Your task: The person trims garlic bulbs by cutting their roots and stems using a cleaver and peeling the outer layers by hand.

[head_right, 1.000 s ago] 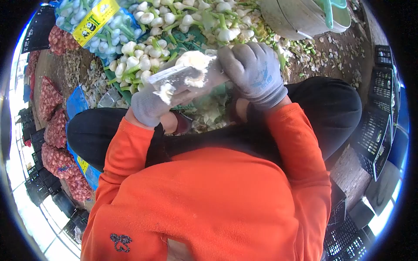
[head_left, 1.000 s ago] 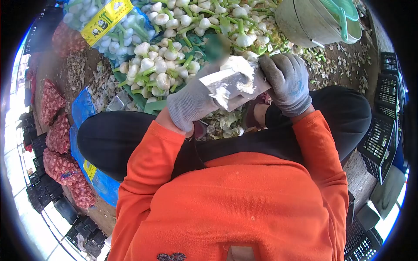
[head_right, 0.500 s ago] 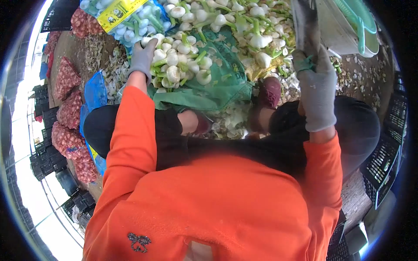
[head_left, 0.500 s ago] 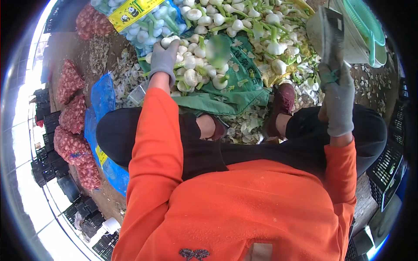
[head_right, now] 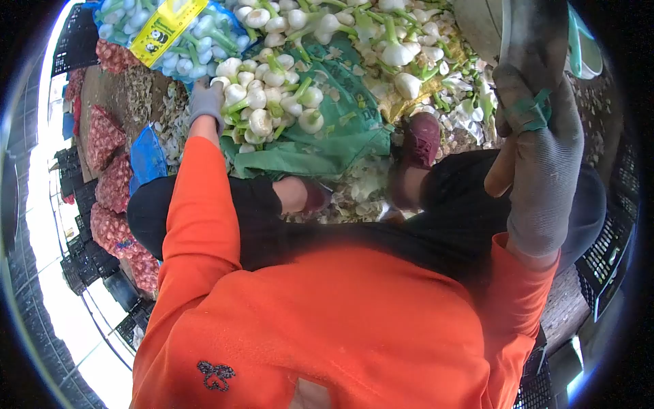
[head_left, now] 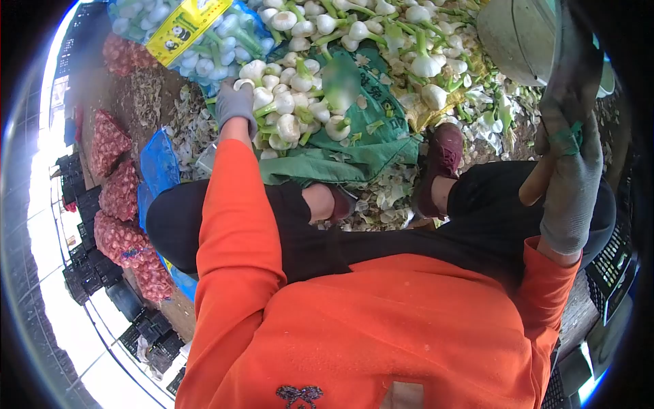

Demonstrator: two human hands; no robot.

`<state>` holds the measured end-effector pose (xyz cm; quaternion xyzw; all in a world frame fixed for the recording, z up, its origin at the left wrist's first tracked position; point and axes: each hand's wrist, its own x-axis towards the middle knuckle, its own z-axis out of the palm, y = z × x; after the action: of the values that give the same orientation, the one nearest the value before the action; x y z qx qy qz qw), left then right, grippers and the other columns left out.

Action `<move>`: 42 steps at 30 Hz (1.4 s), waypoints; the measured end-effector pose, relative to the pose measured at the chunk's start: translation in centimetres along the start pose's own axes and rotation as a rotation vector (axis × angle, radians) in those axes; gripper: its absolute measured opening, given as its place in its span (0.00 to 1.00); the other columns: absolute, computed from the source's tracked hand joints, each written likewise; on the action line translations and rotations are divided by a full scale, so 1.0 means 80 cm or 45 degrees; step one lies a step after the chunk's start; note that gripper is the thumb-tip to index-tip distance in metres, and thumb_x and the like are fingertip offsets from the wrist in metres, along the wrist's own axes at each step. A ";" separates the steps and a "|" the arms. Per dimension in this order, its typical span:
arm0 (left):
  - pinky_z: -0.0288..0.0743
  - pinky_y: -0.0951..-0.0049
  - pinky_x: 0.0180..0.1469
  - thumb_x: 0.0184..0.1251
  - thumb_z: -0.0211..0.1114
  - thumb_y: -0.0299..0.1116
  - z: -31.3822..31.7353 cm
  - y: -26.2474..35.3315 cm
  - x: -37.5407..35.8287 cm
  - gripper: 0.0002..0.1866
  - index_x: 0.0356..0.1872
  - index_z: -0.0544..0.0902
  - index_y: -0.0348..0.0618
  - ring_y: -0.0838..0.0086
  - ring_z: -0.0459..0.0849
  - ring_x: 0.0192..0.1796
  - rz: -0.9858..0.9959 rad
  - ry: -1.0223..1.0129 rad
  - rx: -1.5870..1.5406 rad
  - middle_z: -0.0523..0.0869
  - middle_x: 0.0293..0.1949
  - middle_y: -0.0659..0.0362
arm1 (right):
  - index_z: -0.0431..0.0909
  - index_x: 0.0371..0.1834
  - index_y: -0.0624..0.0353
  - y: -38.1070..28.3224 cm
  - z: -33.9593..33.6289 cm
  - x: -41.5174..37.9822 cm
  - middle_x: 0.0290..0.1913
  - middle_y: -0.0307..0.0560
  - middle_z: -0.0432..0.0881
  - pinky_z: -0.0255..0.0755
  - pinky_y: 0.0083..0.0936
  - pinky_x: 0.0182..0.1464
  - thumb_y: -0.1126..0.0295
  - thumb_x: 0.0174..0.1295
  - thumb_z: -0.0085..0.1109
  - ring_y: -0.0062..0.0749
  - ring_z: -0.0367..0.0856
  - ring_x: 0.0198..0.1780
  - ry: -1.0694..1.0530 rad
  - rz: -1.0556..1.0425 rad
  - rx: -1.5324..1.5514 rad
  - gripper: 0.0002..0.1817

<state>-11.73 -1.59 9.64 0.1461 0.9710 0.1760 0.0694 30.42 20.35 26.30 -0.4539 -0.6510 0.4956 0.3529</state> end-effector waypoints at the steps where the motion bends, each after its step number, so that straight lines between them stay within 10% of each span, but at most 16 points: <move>1: 0.68 0.61 0.64 0.56 0.64 0.44 0.000 0.002 -0.003 0.34 0.62 0.73 0.35 0.50 0.77 0.61 0.011 0.057 -0.001 0.78 0.60 0.41 | 0.79 0.53 0.62 0.001 -0.004 0.002 0.25 0.35 0.73 0.53 0.12 0.20 0.67 0.64 0.60 0.13 0.63 0.18 0.018 -0.030 0.038 0.16; 12: 0.71 0.71 0.59 0.65 0.64 0.32 -0.105 0.154 -0.125 0.22 0.58 0.75 0.33 0.70 0.79 0.53 0.576 -0.092 -0.846 0.81 0.52 0.50 | 0.79 0.42 0.62 0.001 -0.086 0.012 0.26 0.41 0.75 0.63 0.18 0.29 0.65 0.66 0.53 0.24 0.72 0.27 0.063 -0.056 0.604 0.12; 29: 0.76 0.71 0.55 0.64 0.63 0.25 -0.247 0.192 -0.327 0.20 0.57 0.76 0.33 0.72 0.83 0.50 1.065 -0.330 -0.662 0.84 0.52 0.54 | 0.75 0.37 0.60 -0.011 -0.108 -0.019 0.24 0.39 0.73 0.62 0.19 0.27 0.72 0.63 0.57 0.23 0.69 0.23 0.157 0.060 1.107 0.04; 42: 0.77 0.63 0.52 0.61 0.64 0.47 -0.105 0.215 -0.261 0.24 0.52 0.80 0.40 0.56 0.85 0.49 1.141 -0.725 -0.329 0.85 0.45 0.47 | 0.75 0.38 0.60 -0.049 -0.143 -0.063 0.28 0.38 0.73 0.66 0.22 0.33 0.66 0.66 0.55 0.26 0.71 0.28 0.136 0.002 0.924 0.08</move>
<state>10.93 4.70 25.41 0.5779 0.7268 0.2595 0.2652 41.55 18.93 33.02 -0.3250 -0.4132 0.6702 0.5239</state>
